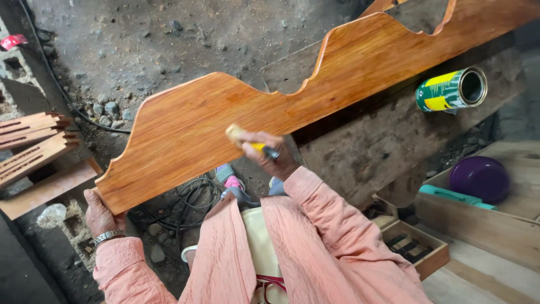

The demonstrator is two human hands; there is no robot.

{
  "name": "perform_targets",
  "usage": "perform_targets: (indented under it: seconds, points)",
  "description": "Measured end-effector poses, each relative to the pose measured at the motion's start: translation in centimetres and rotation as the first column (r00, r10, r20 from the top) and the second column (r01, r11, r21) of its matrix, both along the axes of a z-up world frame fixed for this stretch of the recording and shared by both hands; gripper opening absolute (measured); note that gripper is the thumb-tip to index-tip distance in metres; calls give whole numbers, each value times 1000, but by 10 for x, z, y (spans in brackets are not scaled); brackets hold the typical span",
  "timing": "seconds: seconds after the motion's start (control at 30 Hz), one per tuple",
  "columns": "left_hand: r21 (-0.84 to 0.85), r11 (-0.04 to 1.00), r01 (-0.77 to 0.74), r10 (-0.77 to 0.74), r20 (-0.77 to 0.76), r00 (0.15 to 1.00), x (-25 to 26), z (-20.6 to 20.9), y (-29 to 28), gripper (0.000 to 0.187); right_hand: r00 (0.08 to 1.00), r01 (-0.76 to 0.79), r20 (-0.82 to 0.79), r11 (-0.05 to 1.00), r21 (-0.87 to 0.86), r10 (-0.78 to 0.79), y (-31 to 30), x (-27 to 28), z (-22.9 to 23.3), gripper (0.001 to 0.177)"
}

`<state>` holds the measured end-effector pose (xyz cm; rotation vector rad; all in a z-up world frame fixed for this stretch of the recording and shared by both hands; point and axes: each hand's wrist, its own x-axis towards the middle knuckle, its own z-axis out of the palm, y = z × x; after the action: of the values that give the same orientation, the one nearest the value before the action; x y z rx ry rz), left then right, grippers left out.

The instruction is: The person applies a finish to a long, wavy wooden board using a paintbrush. They repeatedly dip the brush into a can of varnish and spread the liquid across the wood surface, covering the entire length of the piece.

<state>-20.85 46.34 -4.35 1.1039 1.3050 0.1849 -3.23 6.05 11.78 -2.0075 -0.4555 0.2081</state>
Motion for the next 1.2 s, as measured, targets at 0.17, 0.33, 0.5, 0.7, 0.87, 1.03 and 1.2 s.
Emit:
perform_targets:
  seconds: [0.17,0.33,0.5,0.7,0.87,1.03,1.2]
  points:
    - [-29,999,-15,15,-7,1000,3,8,-3,51,951,175,-302,914,367,-61,-46,25,52,18]
    - [-41,999,-17,18,17,1000,4,11,-6,55,833,534,-105,839,-101,-543,-226,95,-36,30]
    - [-26,999,-46,46,26,999,3,7,-6,51,857,513,-21,851,107,-514,-171,85,8,16]
    - [-61,993,-102,106,61,993,-1,-8,1,67,990,95,109,992,-79,-86,-40,1,-4,25]
    - [-78,994,-71,78,79,994,-4,1,2,66,953,272,-182,950,153,-243,-82,28,21,22]
    - [-179,977,112,-56,290,955,-19,17,-18,87,865,500,150,847,-183,-478,-226,92,-14,32]
    - [-362,912,-191,289,238,927,-14,55,-76,110,702,698,229,716,-28,-675,-245,112,-33,23]
